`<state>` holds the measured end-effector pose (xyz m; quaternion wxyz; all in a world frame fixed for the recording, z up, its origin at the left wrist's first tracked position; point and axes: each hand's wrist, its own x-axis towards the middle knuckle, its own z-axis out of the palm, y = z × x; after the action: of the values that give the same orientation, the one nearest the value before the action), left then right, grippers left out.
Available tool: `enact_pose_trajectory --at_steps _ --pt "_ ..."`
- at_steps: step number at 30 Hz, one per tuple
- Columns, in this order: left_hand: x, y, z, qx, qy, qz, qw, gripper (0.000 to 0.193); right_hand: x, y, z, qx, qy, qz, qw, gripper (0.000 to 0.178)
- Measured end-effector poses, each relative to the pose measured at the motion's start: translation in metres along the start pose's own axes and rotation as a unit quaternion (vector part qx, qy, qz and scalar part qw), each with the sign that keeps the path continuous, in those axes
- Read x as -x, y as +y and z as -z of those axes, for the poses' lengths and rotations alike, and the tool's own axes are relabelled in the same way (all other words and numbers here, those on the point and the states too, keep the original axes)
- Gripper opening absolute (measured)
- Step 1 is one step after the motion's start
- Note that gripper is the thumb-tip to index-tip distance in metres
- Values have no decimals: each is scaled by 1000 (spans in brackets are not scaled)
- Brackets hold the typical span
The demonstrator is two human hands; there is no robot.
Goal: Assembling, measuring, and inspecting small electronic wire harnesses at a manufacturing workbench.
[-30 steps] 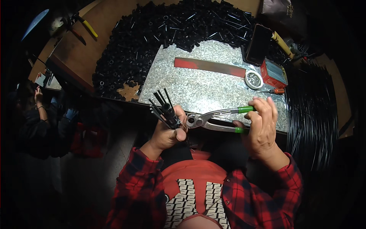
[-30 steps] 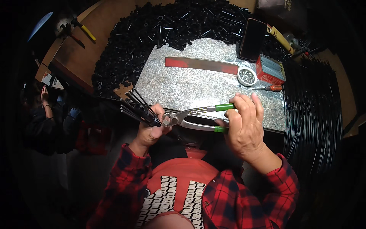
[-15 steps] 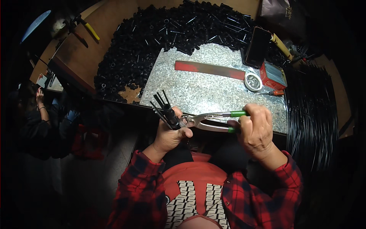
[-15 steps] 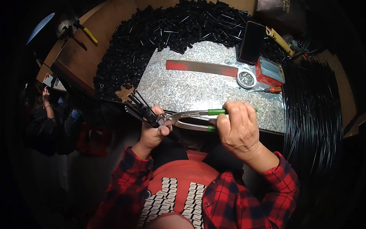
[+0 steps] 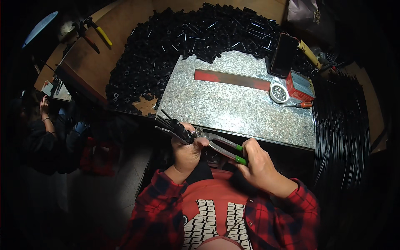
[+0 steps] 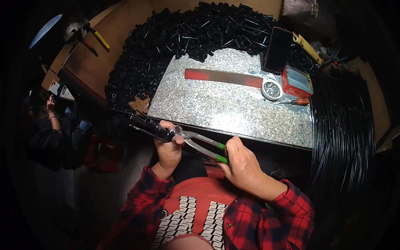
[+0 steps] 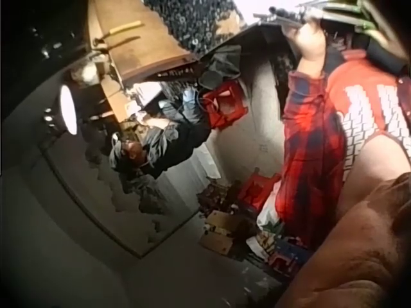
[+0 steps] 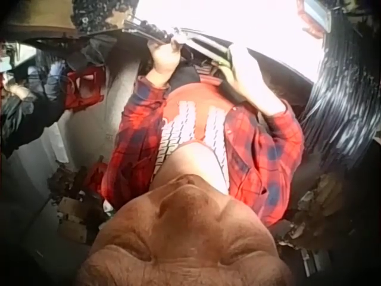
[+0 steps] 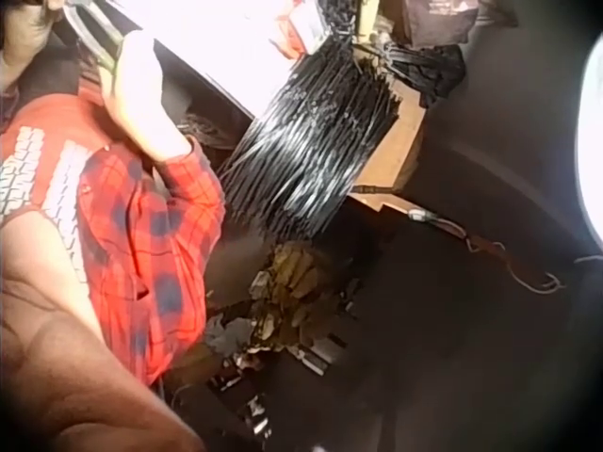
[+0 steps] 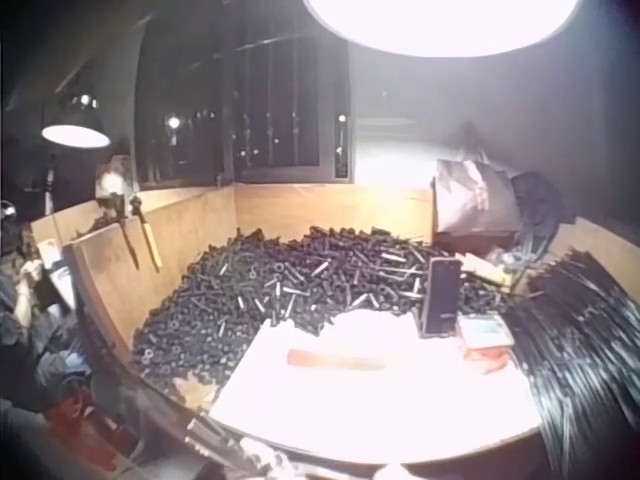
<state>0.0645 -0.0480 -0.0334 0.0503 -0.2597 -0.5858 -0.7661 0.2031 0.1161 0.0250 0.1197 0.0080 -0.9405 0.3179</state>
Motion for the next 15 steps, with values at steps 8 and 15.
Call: enact_pose_trajectory --at_steps 8,15 --pt "-5 4 22 141 -188 120 964 65 7 -2 23 -128 -81 -42 988 33" --pt "-19 24 20 113 -301 74 944 65 18 2 44 -513 -391 -316 695 15"
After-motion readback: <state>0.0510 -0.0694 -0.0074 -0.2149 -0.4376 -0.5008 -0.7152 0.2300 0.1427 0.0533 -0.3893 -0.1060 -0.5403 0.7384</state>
